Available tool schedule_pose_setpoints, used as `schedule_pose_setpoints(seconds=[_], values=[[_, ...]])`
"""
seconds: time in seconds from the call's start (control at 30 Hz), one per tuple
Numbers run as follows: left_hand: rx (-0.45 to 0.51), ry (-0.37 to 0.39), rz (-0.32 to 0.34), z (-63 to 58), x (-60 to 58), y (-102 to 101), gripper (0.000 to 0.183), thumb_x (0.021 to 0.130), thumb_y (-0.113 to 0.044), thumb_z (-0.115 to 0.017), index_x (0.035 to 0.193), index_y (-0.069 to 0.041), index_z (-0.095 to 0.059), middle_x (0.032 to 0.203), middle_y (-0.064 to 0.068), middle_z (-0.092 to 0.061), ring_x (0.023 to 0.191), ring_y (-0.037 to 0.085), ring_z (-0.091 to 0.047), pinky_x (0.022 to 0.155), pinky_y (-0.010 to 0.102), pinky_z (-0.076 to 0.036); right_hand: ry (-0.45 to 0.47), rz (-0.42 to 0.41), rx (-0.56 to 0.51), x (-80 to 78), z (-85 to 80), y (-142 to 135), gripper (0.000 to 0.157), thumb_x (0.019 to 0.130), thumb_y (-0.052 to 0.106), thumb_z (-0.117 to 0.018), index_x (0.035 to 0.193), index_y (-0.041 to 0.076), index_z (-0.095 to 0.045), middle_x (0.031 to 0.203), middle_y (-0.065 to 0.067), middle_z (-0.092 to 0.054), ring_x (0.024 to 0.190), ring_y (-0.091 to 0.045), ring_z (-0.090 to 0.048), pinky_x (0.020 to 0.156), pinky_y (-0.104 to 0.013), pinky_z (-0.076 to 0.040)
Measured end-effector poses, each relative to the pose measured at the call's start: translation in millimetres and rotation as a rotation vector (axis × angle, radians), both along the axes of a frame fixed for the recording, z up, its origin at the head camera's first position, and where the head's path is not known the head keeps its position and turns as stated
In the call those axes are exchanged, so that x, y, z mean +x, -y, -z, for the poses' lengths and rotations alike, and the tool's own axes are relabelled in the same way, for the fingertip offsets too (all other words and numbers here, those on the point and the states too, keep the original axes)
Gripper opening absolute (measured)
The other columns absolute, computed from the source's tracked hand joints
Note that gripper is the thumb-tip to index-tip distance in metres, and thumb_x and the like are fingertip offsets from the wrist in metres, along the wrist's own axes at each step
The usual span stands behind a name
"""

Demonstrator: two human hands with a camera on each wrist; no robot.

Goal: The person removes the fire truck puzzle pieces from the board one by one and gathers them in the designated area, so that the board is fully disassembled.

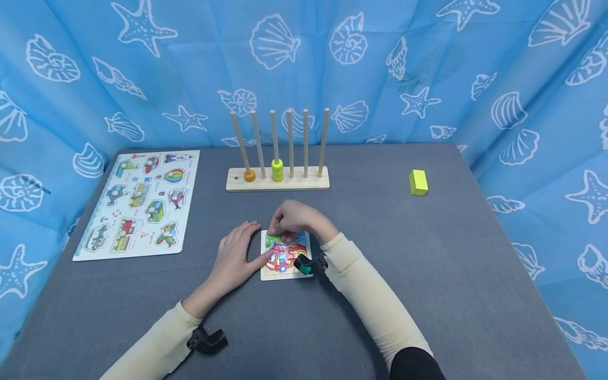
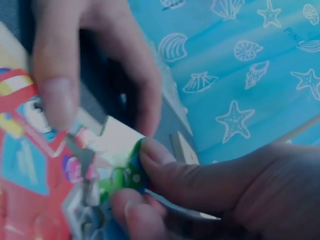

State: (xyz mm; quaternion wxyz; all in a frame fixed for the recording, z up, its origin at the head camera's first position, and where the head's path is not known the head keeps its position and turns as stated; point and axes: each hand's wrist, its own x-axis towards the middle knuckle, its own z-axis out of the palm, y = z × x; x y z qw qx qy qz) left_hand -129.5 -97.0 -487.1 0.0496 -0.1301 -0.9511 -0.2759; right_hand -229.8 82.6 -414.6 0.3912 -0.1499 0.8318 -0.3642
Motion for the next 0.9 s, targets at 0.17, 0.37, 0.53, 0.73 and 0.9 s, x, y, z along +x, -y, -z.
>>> schedule_pose_setpoints(seconds=[0.17,0.37,0.53,0.73,0.9], values=[[0.006,-0.006,-0.005,1.1,-0.2,0.9,0.07,0.086,-0.052,-0.064,0.14,-0.013,-0.044,0.145,0.009,-0.044,0.137,0.028,-0.035,0.106,0.051,-0.027,0.041,-0.02,-0.011,-5.0,-3.7,4.4,0.011,0.092,0.006,-0.061,0.088,0.002,-0.071,0.074,-0.01,-0.066,0.058,-0.014,-0.062,0.062,-0.03,-0.055],[0.013,-0.002,-0.004,0.1,-0.1,0.4,0.071,0.086,-0.053,-0.064,0.141,-0.013,-0.044,0.145,0.009,-0.044,0.138,0.028,-0.034,0.106,0.052,-0.026,0.059,-0.017,0.032,-4.1,-7.5,9.4,0.011,0.091,0.008,-0.064,0.084,0.001,-0.07,0.074,-0.01,-0.067,0.059,-0.015,-0.064,0.065,-0.032,-0.056],[0.013,-0.013,-0.004,-0.7,-0.9,-0.3,0.071,0.086,-0.052,-0.065,0.141,-0.012,-0.044,0.144,0.009,-0.045,0.137,0.028,-0.035,0.106,0.052,-0.027,-0.011,-0.057,0.078,-3.2,-14.7,10.1,0.013,0.091,0.013,-0.065,0.083,0.003,-0.07,0.077,-0.009,-0.068,0.066,-0.019,-0.066,0.066,-0.032,-0.056],[0.003,0.002,-0.001,-1.1,-1.0,0.4,0.07,0.086,-0.051,-0.064,0.141,-0.012,-0.044,0.145,0.009,-0.044,0.138,0.028,-0.034,0.106,0.051,-0.027,-0.051,-0.055,0.026,-7.6,-21.3,-6.0,0.014,0.094,0.017,-0.062,0.089,0.006,-0.07,0.079,-0.01,-0.066,0.067,-0.019,-0.063,0.065,-0.033,-0.055],[-0.003,0.004,-0.004,-0.4,0.2,0.1,0.068,0.086,-0.052,-0.064,0.138,-0.012,-0.047,0.145,0.008,-0.044,0.138,0.028,-0.034,0.106,0.052,-0.027,-0.133,-0.005,0.0,-6.6,-27.7,-39.2,0.015,0.095,0.018,-0.06,0.098,0.007,-0.07,0.082,-0.007,-0.066,0.069,-0.018,-0.064,0.064,-0.033,-0.054]])
